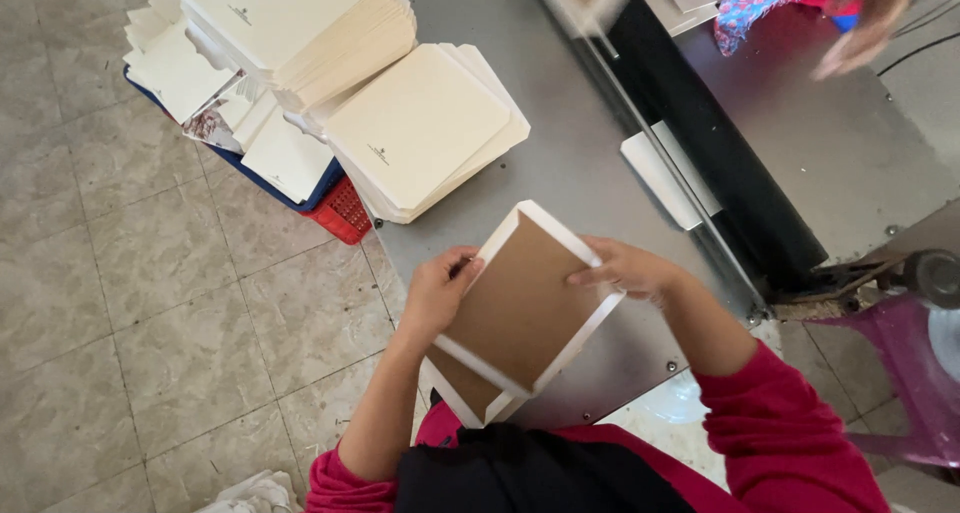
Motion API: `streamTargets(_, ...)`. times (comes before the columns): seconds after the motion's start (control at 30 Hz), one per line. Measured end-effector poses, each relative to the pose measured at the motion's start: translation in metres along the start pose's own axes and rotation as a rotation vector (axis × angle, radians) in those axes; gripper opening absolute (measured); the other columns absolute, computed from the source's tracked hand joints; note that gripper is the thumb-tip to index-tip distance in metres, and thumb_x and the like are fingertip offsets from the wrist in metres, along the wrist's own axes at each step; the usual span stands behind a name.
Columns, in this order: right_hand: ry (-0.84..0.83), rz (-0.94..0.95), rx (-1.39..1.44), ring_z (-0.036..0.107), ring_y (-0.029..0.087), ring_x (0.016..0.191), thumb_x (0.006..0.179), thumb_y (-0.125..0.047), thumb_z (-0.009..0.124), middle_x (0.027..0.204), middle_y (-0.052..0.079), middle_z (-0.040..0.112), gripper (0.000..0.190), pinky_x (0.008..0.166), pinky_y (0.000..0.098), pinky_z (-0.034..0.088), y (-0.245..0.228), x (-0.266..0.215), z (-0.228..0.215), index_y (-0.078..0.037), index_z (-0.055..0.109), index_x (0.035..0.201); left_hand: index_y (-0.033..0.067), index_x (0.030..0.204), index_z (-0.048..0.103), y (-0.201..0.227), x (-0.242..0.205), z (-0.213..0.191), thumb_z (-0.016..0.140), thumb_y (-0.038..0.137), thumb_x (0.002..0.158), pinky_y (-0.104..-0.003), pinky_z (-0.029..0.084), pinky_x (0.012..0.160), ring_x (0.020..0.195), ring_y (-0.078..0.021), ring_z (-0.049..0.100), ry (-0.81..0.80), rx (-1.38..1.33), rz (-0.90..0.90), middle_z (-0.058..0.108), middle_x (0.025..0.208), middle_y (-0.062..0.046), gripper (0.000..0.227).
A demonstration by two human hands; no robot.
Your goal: The person assembles small cardboard boxes by inserting flat cardboard pieces into white box frames on a metal table. They repeatedly pick up a frame, insert a piece, and place the assembled box aside. The person also stacks and handles a large pile of flat cardboard pieces.
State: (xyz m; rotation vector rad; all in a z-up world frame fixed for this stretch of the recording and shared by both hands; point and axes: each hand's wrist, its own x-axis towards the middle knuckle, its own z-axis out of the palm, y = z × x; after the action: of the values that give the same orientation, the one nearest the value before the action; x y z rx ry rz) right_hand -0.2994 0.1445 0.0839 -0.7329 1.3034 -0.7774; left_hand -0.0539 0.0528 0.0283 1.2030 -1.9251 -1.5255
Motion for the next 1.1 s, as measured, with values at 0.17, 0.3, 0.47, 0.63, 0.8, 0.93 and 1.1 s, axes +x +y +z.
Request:
streamTargets(0.17,0.551,0.025,-0.771,0.065,0.041,0.096,0.081,-0.035,0.069,0.107,0.024,0.067,0.049,0.077,0.0505,0.052,0.037,0.02,-0.152,-0.007,0.064,0.12,0.0073,0.118,0.062,-0.019,0.005,-0.013,0.072,0.029,0.083,-0.041,0.053,0.088,0.105,-0.0343,0.061,-0.011,0.262,-0.071,0.062,0.109,-0.018,0.042)
streamTargets(0.3,1.094,0.019,-1.421,0.072,0.027,0.072,0.086,-0.037,0.063,0.091,0.006,0.072,0.048,0.047,0.0382,0.057,0.082,0.031,-0.315,-0.035,0.06,0.133,0.0052,0.117,0.061,-0.028,0.012,-0.015,0.078,0.024,0.076,-0.044,0.051,0.094,0.109,-0.0364,0.059,-0.114,0.254,-0.198,0.059,0.11,-0.018,0.048)
streamTargets(0.47,0.903,0.11,-1.845,0.07,0.026,0.091,0.096,-0.025,0.044,0.115,0.004,0.067,0.046,0.074,0.0385,0.055,0.046,0.008,-0.122,-0.023,0.046,0.142,0.0099,0.105,0.067,-0.032,0.02,-0.025,0.073,0.031,0.076,-0.039,0.047,0.082,0.099,-0.0277,0.062,-0.095,0.226,-0.255,0.069,0.101,-0.011,0.036)
streamTargets(0.63,0.811,-0.086,-1.626,0.07,0.026,0.09,0.097,-0.014,0.044,0.1,0.015,0.067,0.048,0.075,0.0344,0.057,0.097,0.051,-0.077,-0.019,0.037,0.144,0.008,0.107,0.07,-0.027,0.016,-0.034,0.068,0.026,0.085,-0.046,0.052,0.087,0.101,-0.037,0.065,-0.1,0.245,-0.171,0.071,0.1,-0.018,0.029)
streamTargets(0.8,0.703,0.087,-1.35,0.066,0.04,0.095,0.094,-0.031,0.05,0.107,0.02,0.061,0.054,0.081,0.05,0.054,0.115,0.09,-0.154,-0.025,0.038,0.147,0.0067,0.123,0.061,-0.003,0.0,-0.045,0.054,0.031,0.096,-0.046,0.044,0.1,0.119,-0.0339,0.056,-0.05,0.183,-0.204,0.064,0.12,-0.017,0.038)
streamTargets(0.93,0.429,-0.126,-0.57,0.06,0.038,0.108,0.092,-0.05,0.051,0.12,0.024,0.059,0.066,0.092,0.0473,0.045,0.005,0.016,-0.049,-0.013,0.039,0.146,0.0054,0.124,0.061,0.034,-0.009,-0.029,0.053,0.025,0.096,-0.047,0.044,0.101,0.118,-0.0355,0.056,-0.098,0.16,-0.102,0.063,0.121,-0.018,0.035)
streamTargets(1.1,0.019,0.023,-0.107,0.066,0.028,0.095,0.078,-0.004,0.067,0.101,0.016,0.072,0.035,0.089,0.0411,0.048,0.026,0.002,-0.026,0.0,0.068,0.113,0.0025,0.125,0.059,0.019,-0.005,0.005,0.055,0.024,0.097,-0.047,0.044,0.1,0.121,-0.0346,0.054,-0.095,-0.039,-0.026,0.062,0.123,-0.018,0.035)
